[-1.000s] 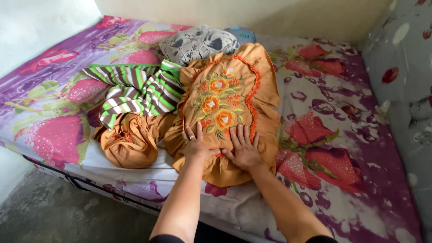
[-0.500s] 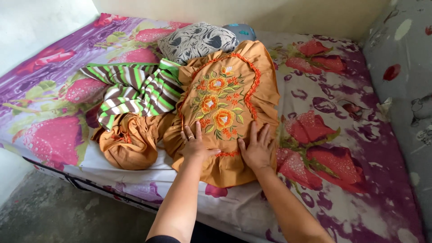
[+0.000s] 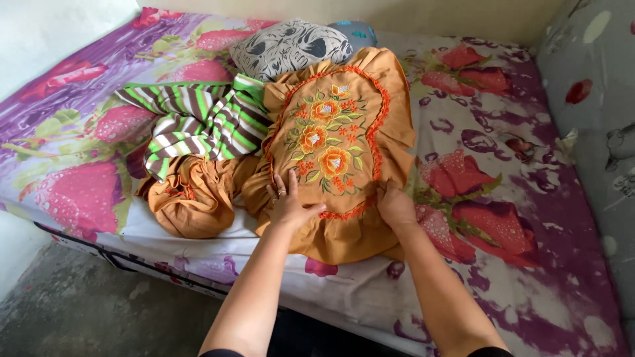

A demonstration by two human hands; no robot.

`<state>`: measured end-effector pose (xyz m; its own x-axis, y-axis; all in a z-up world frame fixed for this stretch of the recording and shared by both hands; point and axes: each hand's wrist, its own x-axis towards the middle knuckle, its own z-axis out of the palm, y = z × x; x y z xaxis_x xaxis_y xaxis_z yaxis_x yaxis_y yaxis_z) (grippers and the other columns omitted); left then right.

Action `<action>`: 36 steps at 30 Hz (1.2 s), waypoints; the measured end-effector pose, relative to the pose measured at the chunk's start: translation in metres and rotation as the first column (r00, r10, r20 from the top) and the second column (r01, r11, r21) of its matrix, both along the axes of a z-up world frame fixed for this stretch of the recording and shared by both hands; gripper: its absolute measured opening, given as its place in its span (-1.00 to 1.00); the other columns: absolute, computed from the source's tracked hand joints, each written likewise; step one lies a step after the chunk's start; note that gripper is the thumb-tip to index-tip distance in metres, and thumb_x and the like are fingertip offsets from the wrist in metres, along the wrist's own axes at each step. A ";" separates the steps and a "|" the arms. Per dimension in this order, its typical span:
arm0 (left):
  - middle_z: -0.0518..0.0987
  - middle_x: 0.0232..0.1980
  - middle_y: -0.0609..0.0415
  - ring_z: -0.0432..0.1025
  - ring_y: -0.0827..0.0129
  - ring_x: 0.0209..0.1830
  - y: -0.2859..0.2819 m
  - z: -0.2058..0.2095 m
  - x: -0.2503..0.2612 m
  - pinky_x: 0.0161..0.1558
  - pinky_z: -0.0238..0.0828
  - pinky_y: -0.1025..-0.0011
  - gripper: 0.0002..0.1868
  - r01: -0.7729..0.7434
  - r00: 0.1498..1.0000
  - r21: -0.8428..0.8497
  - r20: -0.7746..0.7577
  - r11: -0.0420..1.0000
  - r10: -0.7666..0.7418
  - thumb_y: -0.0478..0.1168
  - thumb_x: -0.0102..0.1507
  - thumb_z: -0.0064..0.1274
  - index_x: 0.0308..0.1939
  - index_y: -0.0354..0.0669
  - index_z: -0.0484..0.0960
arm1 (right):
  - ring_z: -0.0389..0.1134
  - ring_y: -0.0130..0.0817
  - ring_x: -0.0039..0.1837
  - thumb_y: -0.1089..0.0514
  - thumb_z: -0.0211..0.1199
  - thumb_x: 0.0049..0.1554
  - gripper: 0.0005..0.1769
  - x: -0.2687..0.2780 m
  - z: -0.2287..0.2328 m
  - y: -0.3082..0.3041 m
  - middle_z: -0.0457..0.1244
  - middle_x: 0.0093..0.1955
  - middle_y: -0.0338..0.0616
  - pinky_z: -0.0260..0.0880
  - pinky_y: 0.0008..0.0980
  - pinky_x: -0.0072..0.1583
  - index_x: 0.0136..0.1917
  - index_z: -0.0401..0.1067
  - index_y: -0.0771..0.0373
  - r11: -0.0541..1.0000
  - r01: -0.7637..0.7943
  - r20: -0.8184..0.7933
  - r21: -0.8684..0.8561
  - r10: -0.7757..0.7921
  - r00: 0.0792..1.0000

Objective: Smoothing out and folding decorative pillow covers and striped fabric on a bed.

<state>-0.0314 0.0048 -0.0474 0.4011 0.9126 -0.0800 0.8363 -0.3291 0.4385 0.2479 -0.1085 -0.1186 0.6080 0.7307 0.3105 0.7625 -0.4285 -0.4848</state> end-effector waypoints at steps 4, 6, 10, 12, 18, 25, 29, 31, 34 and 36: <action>-0.33 0.70 -0.21 -0.42 -0.36 0.65 0.006 -0.002 0.002 0.53 -0.19 -0.14 0.34 -0.007 0.990 -0.048 0.139 0.999 0.014 0.58 0.03 0.08 0.65 0.22 -0.31 | 0.40 0.38 -0.02 -0.11 0.12 0.24 -0.55 -0.025 0.024 -0.019 0.36 -0.10 0.43 0.40 0.23 0.05 0.11 0.36 0.35 0.996 -0.037 -0.127 -0.082 0.027 0.992; 0.05 0.59 -0.33 -0.01 -0.41 0.54 0.013 -0.003 0.008 0.46 0.07 -0.17 0.27 -0.030 0.980 -0.220 0.187 0.975 0.072 0.65 0.12 -0.19 0.75 0.31 -0.31 | 0.39 0.38 -0.01 -0.09 0.18 0.21 -0.54 -0.033 0.018 -0.030 0.34 -0.09 0.44 0.40 0.19 0.04 0.11 0.34 0.38 0.991 -0.130 -0.132 -0.036 0.124 0.983; 0.10 0.59 -0.31 0.00 -0.35 0.55 -0.007 0.023 0.031 0.48 0.01 -0.16 0.23 -0.021 0.969 -0.218 0.237 0.976 0.074 0.67 0.13 -0.30 0.75 0.32 -0.26 | 0.40 0.07 -0.11 -0.06 0.21 0.22 -0.61 -0.084 0.059 -0.073 0.34 -0.16 0.29 0.41 -0.03 -0.05 -0.04 0.37 0.38 0.949 -0.291 -0.378 0.123 0.316 0.870; -0.27 0.70 -0.21 -0.40 -0.22 0.68 -0.022 0.042 0.045 0.54 -0.45 -0.25 0.16 -0.074 0.975 -0.036 0.207 0.997 0.080 0.64 0.17 -0.30 0.66 0.14 -0.19 | 0.37 -0.17 -0.16 -0.09 0.20 0.23 -0.60 -0.115 0.084 -0.091 0.33 -0.22 0.15 0.42 -0.16 -0.08 -0.08 0.37 0.35 0.928 -0.353 -0.526 0.121 0.362 0.769; -0.42 0.69 -0.22 -0.53 -0.10 0.68 -0.047 0.047 0.078 0.48 -0.70 -0.32 0.13 0.026 0.996 0.182 0.082 0.983 -0.041 0.57 0.27 -0.33 0.64 0.00 -0.33 | 0.28 -0.26 -0.26 -0.12 0.27 0.23 -0.55 -0.105 0.097 -0.096 0.26 -0.35 0.02 0.36 -0.19 -0.17 -0.12 0.37 0.35 0.882 -0.468 -0.493 0.059 0.433 0.755; -0.45 0.69 -0.21 -0.55 -0.07 0.69 -0.066 0.034 0.092 0.47 -0.71 -0.29 0.12 0.107 0.988 0.189 -0.133 0.976 -0.083 0.49 0.27 -0.26 0.65 0.02 -0.37 | 0.31 -0.30 -0.28 0.03 0.20 0.26 -0.73 -0.101 0.177 -0.071 0.32 -0.34 -0.09 0.38 -0.23 -0.17 -0.01 0.47 0.31 0.940 -0.256 -0.378 0.227 0.327 0.866; -0.40 0.66 -0.18 -0.53 -0.07 0.64 -0.050 -0.005 0.102 0.41 -0.77 -0.33 -0.05 0.069 0.993 0.360 -0.114 0.931 -0.030 0.31 0.34 -0.28 0.63 0.03 -0.32 | 0.18 -0.12 0.32 -0.04 0.05 0.32 -0.56 -0.089 0.138 -0.019 0.21 0.28 0.10 0.15 -0.12 0.31 0.33 0.33 0.27 0.835 -0.477 -0.054 0.273 0.508 0.859; -0.39 0.66 -0.17 -0.53 -0.06 0.64 -0.054 0.001 0.101 0.41 -0.79 -0.32 -0.11 0.048 0.997 0.405 -0.081 0.913 -0.016 0.26 0.36 -0.28 0.62 0.04 -0.29 | 0.03 -0.07 0.55 -0.12 -0.02 0.34 -0.43 -0.078 0.124 0.003 0.08 0.53 0.12 -0.05 -0.06 0.49 0.47 0.24 0.24 0.796 -0.576 0.108 0.183 0.566 0.817; -0.40 0.68 -0.19 -0.55 -0.03 0.67 -0.066 0.025 0.094 0.45 -0.82 -0.26 -0.06 0.052 0.999 0.300 -0.024 0.952 -0.047 0.31 0.34 -0.25 0.62 0.03 -0.28 | -0.38 -0.09 0.70 -0.36 -0.21 0.30 -0.20 -0.064 0.136 0.018 -0.27 0.71 0.01 -0.50 0.02 0.57 0.64 -0.05 0.07 0.854 -0.479 0.252 -0.204 0.519 0.817; -0.39 0.69 -0.19 -0.53 -0.02 0.68 -0.070 0.030 0.092 0.46 -0.80 -0.25 0.06 0.083 0.996 0.239 -0.027 0.968 -0.079 0.38 0.27 -0.14 0.63 0.02 -0.28 | -0.52 -0.12 0.71 -0.43 -0.34 0.28 -0.15 -0.047 0.149 0.027 -0.42 0.73 -0.08 -0.61 0.04 0.57 0.68 -0.22 -0.03 0.876 -0.348 0.186 -0.335 0.423 0.887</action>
<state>0.0607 -0.0648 -0.0172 0.4752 0.8704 0.1292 0.8093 -0.4899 0.3241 0.2008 -0.0816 0.0304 0.1907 0.9693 0.1549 0.9727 -0.1654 -0.1626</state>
